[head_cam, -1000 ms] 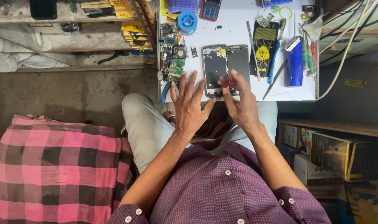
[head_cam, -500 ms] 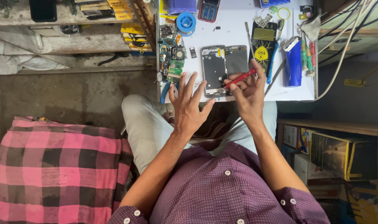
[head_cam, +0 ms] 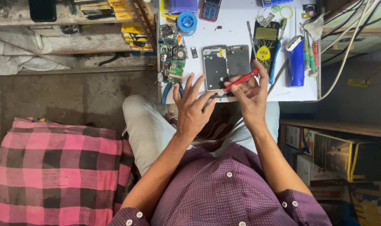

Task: The person sits at a repair bench and pries open the back cover of a smartphone using a thin metal pry tool, working around the edges. They separate the cover from the body, set the phone down, and use a red screwdriver to unscrew components from the exposed interior.

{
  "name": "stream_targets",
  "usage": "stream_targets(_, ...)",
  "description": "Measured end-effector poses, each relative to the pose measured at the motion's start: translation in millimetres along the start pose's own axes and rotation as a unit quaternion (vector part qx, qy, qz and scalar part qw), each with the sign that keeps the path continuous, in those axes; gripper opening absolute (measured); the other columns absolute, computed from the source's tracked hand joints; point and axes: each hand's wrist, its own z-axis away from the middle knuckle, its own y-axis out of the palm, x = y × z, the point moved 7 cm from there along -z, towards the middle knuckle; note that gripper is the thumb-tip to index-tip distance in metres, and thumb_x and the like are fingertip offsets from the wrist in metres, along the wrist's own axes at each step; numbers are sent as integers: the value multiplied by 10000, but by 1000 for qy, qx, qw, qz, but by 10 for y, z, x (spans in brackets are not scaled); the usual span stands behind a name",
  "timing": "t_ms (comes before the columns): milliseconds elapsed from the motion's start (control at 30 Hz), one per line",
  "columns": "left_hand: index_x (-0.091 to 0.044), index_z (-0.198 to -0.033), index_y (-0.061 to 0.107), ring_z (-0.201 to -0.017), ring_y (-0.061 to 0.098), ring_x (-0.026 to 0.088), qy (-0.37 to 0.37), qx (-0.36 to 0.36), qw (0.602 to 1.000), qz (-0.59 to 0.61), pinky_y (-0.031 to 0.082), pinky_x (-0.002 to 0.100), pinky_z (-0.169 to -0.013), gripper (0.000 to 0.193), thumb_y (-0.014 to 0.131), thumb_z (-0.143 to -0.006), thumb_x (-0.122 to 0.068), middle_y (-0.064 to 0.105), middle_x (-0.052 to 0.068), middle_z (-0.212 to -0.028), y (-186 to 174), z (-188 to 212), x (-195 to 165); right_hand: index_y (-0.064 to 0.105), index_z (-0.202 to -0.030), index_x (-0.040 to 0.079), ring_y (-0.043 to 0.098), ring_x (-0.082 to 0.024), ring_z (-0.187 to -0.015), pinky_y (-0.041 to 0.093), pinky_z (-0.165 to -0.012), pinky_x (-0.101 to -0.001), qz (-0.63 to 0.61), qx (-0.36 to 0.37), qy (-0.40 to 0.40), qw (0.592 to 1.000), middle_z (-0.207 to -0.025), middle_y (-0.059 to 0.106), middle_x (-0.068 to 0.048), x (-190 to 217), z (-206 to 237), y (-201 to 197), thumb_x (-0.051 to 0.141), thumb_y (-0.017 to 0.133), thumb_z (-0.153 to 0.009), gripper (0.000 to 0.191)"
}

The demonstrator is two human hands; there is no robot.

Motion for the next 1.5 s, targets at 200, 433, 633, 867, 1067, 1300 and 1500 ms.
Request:
stream_targets(200,-169,-1013,753,-1501,416,289,7,-11,1000,-5,184,606,-1225,131,818,-908,-211,527,48,-1533,-17,-19,-7,191,-1634,98,717,-262,-1096,587,-1048,-403,-1,5,3,1000,-1193,638,-163,-12,-7,31,-88,639,-1022,781)
stream_targets(433,-202,-943,766,-1204,553,260,-24,-73,995,-56,325,515,-1057,123,839,-845,-212,639,4,-1223,-378,-209,171,192,-1627,82,723,-257,-1100,596,-1025,-395,9,-43,-21,999,-1197,643,-163,84,-58,-110,-82,656,-1022,780)
stream_targets(633,-204,-905,780,-875,586,236,-38,-35,995,-90,370,438,-864,104,842,-832,-242,625,-6,-843,-471,-346,236,197,-1621,74,723,-251,-1087,597,-1022,-389,0,-56,-26,998,-1186,648,-158,104,-100,-165,-90,663,-1016,781)
stream_targets(867,-163,-915,762,-817,600,229,20,-12,996,-85,385,417,-865,90,811,-864,-220,608,9,-807,-269,-371,106,201,-1619,77,725,-250,-1088,605,-1007,-383,14,-58,-23,998,-1181,650,-160,99,-78,-180,-88,653,-1013,775)
stream_targets(1067,-161,-920,776,-799,602,222,6,10,995,-95,373,413,-835,76,803,-870,-211,627,13,-806,-217,-365,134,200,-1623,80,720,-256,-1100,597,-1019,-382,18,-55,-28,998,-1188,646,-164,100,-85,-203,-87,658,-1014,780)
stream_targets(1300,-159,-967,781,-855,619,210,-5,-21,996,-81,380,413,-851,106,807,-892,-229,657,-11,-847,-289,-371,177,197,-1623,84,716,-250,-1103,587,-1036,-387,11,-52,-25,998,-1191,637,-157,86,-75,-200,-88,655,-1014,781)
stream_targets(1500,-133,-1150,758,-1161,575,255,-32,-59,995,-78,360,471,-1021,303,831,-885,-259,639,27,-1212,-360,-305,143,198,-1621,88,695,-204,-1091,600,-1066,-409,3,-52,-38,998,-1197,630,-147,107,-79,-214,-94,652,-1019,775)
